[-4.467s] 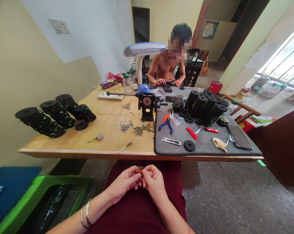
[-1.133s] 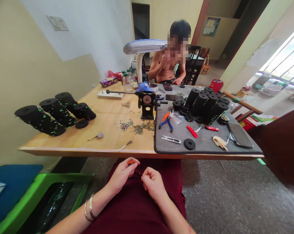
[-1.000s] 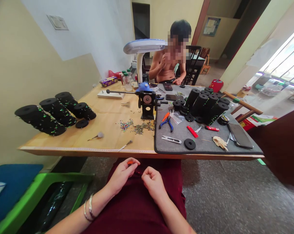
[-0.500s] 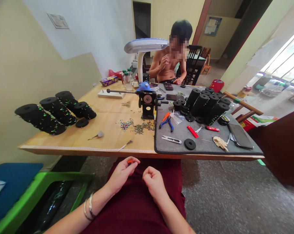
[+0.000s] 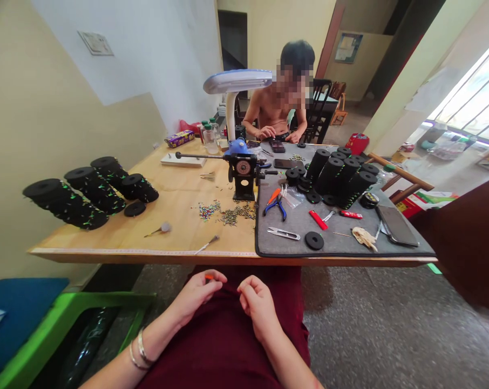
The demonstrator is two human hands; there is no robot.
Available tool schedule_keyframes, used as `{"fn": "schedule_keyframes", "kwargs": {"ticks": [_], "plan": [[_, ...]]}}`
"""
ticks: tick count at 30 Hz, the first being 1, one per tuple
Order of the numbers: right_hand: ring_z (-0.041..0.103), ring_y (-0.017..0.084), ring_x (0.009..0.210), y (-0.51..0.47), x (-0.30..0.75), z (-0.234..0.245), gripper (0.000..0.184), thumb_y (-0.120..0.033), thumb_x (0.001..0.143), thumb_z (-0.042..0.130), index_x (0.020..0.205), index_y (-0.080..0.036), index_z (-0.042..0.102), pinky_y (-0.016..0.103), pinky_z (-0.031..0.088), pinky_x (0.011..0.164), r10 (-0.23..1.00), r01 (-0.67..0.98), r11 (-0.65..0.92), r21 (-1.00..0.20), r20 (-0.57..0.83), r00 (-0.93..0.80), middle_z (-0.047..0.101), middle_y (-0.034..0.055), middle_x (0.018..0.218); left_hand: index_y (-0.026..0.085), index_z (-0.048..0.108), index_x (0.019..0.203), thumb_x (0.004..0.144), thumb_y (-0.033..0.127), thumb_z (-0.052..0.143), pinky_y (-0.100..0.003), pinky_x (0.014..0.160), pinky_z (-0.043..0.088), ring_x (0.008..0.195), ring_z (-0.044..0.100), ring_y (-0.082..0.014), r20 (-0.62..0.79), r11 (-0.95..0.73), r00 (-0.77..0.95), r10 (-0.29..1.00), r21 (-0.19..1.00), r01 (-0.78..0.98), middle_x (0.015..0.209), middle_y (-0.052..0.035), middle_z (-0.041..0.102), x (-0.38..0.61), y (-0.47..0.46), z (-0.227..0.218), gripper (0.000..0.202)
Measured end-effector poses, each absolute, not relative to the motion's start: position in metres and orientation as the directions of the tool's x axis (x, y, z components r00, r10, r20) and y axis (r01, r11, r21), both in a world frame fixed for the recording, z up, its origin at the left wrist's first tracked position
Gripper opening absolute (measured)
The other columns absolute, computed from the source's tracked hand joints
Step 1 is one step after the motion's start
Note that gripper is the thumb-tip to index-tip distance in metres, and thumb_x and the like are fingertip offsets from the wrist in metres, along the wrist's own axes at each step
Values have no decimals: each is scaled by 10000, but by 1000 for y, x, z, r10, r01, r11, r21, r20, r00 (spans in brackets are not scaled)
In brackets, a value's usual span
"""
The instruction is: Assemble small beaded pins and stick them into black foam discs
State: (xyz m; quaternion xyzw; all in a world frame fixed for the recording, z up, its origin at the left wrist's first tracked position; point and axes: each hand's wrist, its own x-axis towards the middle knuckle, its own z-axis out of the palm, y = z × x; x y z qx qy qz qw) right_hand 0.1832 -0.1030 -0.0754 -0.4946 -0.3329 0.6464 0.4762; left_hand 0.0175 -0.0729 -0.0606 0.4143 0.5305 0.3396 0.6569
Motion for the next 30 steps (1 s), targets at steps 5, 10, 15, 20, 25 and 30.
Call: {"fn": "schedule_keyframes", "kwargs": {"ticks": [5, 10, 15, 20, 25, 30], "plan": [[303, 65, 398, -103, 182, -74, 223, -352, 754, 601, 644, -176, 520, 204, 201, 412, 966, -174, -259, -950, -255, -41, 417, -76, 432, 130, 622, 824, 677, 424, 674, -205, 395, 102, 389, 192, -31, -416, 460, 340, 843, 886, -59, 475, 99, 362, 30, -74, -54, 333], [383, 77, 407, -103, 186, -76, 268, -406, 763, 614, 650, -172, 551, 208, 279, 430, 975, -96, -218, -971, -211, -72, 480, -56, 453, 126, 603, 687, 650, 441, 700, -196, 410, 154, 407, 233, -35, -350, 371, 238, 906, 927, -49, 468, 87, 373, 34, -66, -54, 332], [599, 151, 616, -96, 191, -74, 368, -491, 754, 610, 888, -148, 626, 212, 414, 460, 950, -200, -305, -931, -282, -135, 673, 63, 747, 130, 633, 676, 692, 397, 666, -199, 477, 317, 484, 414, -80, -243, 233, 205, 948, 970, 71, 547, 20, 545, 32, -67, -52, 269], [627, 164, 694, -89, 188, -66, 369, -422, 744, 656, 1009, -176, 583, 284, 512, 593, 950, -293, -296, -909, -248, -190, 655, 35, 789, 141, 630, 657, 725, 365, 629, -230, 578, 414, 572, 528, -130, -139, 92, 234, 962, 976, 199, 603, -20, 624, 37, -71, -40, 234], [513, 99, 452, -88, 187, -69, 297, -437, 753, 640, 839, -163, 564, 219, 407, 463, 953, -155, -249, -956, -214, -216, 593, -26, 552, 150, 644, 674, 755, 347, 589, -231, 586, 421, 572, 545, -140, -83, 16, 246, 966, 964, 264, 609, -28, 644, 36, -73, -36, 219], [411, 78, 404, -91, 188, -70, 237, -371, 762, 628, 663, -182, 525, 207, 308, 450, 963, -3, -185, -983, -181, -202, 527, -55, 455, 169, 654, 669, 757, 321, 580, -228, 586, 403, 590, 550, -145, -28, -60, 249, 968, 939, 339, 636, -22, 655, 29, -72, -36, 191]]}}
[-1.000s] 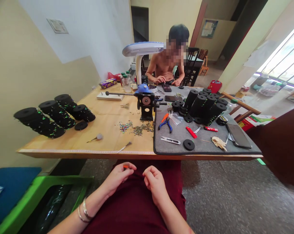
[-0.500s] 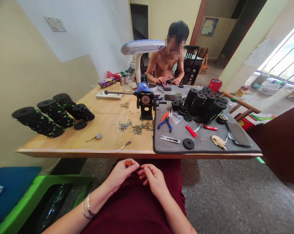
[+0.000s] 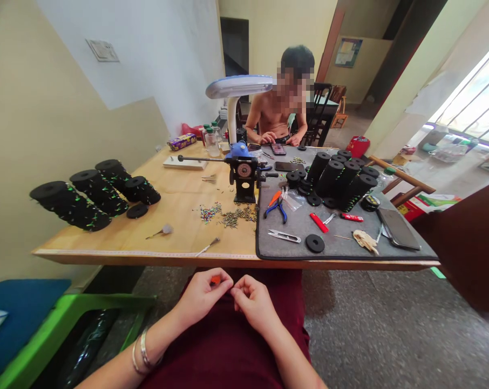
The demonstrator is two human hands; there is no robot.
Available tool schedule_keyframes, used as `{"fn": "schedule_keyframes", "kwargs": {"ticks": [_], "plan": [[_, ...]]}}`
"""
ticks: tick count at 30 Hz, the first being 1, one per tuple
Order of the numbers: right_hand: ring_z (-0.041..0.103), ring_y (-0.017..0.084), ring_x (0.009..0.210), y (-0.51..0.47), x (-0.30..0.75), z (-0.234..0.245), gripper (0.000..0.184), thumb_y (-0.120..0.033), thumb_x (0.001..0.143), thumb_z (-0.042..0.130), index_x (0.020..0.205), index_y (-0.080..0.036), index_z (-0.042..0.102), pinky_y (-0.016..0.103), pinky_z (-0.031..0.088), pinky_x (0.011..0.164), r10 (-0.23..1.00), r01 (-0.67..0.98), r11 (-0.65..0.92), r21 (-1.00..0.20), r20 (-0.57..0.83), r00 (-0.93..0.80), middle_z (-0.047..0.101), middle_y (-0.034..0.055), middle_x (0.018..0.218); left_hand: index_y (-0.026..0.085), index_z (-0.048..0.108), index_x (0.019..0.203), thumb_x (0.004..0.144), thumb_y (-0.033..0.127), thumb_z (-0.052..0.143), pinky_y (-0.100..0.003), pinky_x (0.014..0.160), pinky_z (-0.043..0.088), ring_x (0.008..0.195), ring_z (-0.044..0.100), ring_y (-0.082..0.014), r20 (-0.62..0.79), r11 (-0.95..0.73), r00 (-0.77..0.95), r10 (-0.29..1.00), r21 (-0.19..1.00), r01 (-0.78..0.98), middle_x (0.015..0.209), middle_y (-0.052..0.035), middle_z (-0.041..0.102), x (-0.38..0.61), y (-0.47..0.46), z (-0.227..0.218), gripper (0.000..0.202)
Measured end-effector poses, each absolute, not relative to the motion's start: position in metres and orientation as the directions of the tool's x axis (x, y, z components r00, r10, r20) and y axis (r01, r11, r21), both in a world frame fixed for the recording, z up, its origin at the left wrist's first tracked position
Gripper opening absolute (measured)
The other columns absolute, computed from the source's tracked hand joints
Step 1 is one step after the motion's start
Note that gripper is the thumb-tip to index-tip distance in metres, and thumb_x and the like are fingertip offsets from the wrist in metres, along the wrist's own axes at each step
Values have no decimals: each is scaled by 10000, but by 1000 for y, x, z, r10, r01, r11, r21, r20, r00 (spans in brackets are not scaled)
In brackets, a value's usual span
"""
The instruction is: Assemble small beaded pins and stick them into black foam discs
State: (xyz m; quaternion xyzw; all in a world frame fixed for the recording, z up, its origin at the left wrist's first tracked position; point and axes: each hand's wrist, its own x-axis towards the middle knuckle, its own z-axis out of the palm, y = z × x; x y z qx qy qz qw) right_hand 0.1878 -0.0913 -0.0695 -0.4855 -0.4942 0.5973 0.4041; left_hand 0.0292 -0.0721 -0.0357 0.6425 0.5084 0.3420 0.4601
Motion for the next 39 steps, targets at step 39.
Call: {"fn": "schedule_keyframes", "kwargs": {"ticks": [39], "plan": [[236, 24, 274, -98, 182, -72, 354, -507, 763, 620, 755, -189, 465, 147, 137, 322, 967, -377, -229, -898, -255, 18, 411, -118, 319, 164, 476, 691, 653, 289, 694, -224, 536, 481, 590, 575, -114, -366, 410, 305, 879, 908, -90, 613, 17, 571, 39, -68, -47, 255]]}}
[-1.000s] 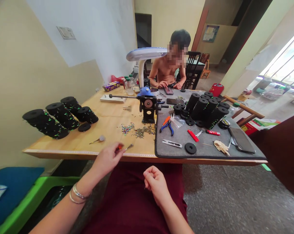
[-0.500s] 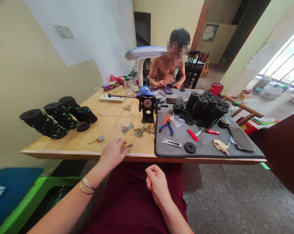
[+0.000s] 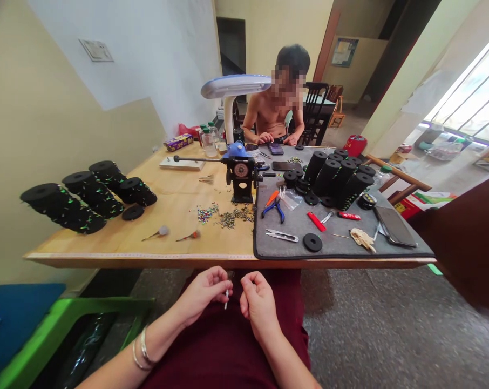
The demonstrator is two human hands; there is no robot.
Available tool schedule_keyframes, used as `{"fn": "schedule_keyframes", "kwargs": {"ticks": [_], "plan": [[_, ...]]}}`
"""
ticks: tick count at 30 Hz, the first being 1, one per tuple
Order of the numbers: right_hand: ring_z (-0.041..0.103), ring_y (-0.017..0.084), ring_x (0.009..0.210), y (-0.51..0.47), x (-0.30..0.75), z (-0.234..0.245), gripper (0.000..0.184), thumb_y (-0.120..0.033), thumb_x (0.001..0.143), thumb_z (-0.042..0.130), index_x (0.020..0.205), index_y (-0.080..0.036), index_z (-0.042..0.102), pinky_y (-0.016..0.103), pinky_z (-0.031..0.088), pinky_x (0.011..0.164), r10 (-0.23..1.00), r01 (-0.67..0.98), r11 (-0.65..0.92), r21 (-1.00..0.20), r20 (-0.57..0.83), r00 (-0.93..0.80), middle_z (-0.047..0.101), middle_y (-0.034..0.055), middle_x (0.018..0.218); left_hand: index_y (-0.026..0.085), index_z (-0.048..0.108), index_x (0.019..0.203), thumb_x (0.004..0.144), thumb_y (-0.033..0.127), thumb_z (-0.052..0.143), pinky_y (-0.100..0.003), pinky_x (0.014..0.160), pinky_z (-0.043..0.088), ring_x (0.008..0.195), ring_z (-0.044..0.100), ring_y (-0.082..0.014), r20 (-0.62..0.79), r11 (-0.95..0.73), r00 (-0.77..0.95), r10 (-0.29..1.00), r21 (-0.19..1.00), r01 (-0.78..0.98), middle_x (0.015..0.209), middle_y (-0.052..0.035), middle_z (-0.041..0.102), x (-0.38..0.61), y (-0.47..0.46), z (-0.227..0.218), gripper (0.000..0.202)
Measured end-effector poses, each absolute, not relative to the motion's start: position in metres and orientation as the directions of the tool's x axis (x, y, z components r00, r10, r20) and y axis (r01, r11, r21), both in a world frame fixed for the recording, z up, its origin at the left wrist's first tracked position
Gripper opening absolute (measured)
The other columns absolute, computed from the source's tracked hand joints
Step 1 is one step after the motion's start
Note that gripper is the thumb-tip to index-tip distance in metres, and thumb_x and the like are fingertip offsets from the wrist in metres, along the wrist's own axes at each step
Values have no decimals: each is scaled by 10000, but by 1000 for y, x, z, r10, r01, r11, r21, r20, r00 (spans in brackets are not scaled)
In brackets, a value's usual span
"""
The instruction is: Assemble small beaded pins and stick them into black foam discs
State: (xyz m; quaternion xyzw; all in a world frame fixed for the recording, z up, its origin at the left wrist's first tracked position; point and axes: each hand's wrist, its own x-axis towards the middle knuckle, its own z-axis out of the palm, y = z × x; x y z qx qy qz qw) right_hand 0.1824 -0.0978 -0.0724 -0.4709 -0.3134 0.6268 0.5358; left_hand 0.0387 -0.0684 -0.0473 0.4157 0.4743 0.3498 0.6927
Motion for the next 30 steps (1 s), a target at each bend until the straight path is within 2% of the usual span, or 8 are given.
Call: {"fn": "schedule_keyframes", "kwargs": {"ticks": [3, 6, 12, 18, 26, 30], "plan": [[245, 23, 265, -98, 180, -73, 387, -543, 739, 618, 742, -190, 459, 142, 151, 314, 960, -328, -264, -907, -280, 3, 430, -113, 319, 158, 468, 669, 629, 248, 703, -200, 513, 477, 556, 558, -90, -451, 519, 331, 829, 840, -155, 605, 25, 561, 44, -76, -53, 255], [261, 27, 263, -99, 178, -73, 408, -570, 722, 609, 727, -190, 459, 140, 165, 304, 952, -270, -297, -916, -306, -8, 449, -104, 323, 161, 453, 645, 635, 223, 669, -187, 478, 469, 516, 531, -75, -456, 521, 319, 831, 839, -159, 579, 40, 538, 47, -78, -56, 225], [291, 33, 269, -98, 176, -73, 393, -554, 719, 609, 712, -189, 466, 141, 184, 301, 955, -156, -291, -944, -297, 21, 470, -91, 328, 172, 440, 653, 684, 228, 598, -176, 409, 423, 440, 498, -67, -343, 353, 246, 907, 936, 3, 558, 48, 531, 50, -77, -64, 170], [335, 47, 284, -97, 177, -78, 357, -517, 725, 617, 717, -182, 496, 153, 233, 316, 969, -103, -243, -965, -247, 31, 490, -78, 348, 185, 423, 665, 720, 223, 558, -176, 387, 386, 394, 495, -72, -238, 213, 230, 944, 969, 129, 518, 61, 514, 51, -80, -71, 150], [352, 58, 288, -97, 177, -77, 337, -497, 722, 632, 707, -181, 515, 167, 273, 329, 979, -55, -192, -980, -195, 59, 478, -80, 353, 191, 434, 686, 747, 256, 567, -189, 415, 415, 439, 543, -100, -169, 153, 235, 957, 984, 86, 509, 53, 537, 53, -84, -76, 159], [337, 58, 280, -97, 177, -79, 348, -507, 713, 639, 694, -192, 494, 169, 256, 323, 974, -80, -209, -975, -215, 66, 463, -87, 339, 186, 429, 682, 725, 264, 604, -200, 428, 436, 452, 559, -103, -245, 252, 239, 940, 968, -1, 536, 52, 536, 54, -83, -74, 197]]}}
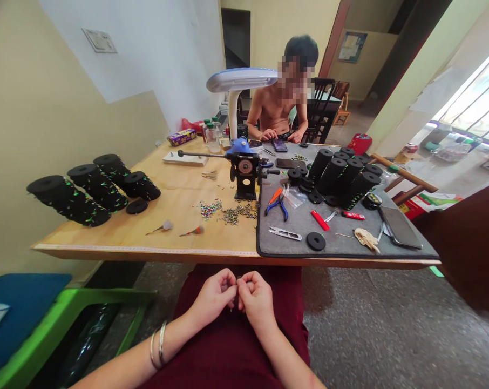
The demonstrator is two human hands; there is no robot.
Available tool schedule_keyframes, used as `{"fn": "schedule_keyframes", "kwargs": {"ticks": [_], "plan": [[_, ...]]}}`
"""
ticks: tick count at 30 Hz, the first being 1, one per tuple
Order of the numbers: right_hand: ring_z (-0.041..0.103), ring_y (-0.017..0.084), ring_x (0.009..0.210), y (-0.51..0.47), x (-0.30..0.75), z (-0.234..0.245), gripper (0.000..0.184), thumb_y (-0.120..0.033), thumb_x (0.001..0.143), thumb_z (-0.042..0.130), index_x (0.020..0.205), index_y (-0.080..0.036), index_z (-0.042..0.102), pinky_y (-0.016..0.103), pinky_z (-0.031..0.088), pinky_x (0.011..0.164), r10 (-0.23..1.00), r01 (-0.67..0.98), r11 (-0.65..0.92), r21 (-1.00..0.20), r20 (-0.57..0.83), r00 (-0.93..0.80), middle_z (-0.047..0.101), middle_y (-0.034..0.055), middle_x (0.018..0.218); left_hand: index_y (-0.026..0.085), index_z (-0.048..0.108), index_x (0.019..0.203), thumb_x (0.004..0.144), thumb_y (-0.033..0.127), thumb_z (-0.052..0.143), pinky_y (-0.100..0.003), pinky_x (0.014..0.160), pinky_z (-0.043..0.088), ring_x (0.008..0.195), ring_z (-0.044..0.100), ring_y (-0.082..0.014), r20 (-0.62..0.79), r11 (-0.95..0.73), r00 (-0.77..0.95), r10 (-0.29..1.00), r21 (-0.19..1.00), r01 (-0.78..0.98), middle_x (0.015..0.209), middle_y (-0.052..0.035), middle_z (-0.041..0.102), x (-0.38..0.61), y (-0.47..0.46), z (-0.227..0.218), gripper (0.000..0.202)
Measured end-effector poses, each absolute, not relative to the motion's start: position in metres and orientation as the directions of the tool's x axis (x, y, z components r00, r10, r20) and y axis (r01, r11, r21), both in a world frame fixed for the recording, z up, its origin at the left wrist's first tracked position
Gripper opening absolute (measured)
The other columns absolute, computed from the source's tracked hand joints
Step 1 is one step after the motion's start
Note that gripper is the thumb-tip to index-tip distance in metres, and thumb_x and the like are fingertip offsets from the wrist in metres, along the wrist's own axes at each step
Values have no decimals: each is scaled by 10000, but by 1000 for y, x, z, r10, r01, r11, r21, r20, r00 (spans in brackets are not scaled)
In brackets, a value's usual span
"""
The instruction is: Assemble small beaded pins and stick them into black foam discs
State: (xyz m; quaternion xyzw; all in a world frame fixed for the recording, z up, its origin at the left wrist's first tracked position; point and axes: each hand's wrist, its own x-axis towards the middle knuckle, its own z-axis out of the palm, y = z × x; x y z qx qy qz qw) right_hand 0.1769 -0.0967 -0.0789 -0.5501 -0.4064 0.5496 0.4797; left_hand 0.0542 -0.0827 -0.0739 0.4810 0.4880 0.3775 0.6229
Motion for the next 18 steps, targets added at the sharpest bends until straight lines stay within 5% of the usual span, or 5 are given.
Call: {"fn": "schedule_keyframes", "kwargs": {"ticks": [5, 18], "plan": [[309, 52, 280, -95, 179, -82, 366, -524, 715, 633, 701, -190, 486, 172, 255, 336, 964, -161, -242, -957, -256, 71, 440, -99, 328, 166, 487, 789, 691, 298, 674, -227, 540, 482, 564, 610, -113, -410, 502, 341, 846, 829, -246, 653, 20, 595, 54, -80, -64, 250], [275, 39, 300, -101, 182, -81, 346, -492, 743, 625, 678, -178, 496, 168, 187, 339, 949, -224, -290, -930, -311, 61, 421, -100, 344, 137, 533, 705, 639, 314, 739, -209, 568, 453, 640, 568, -101, -440, 543, 337, 832, 771, -333, 666, 11, 558, 50, -76, -70, 279]]}}
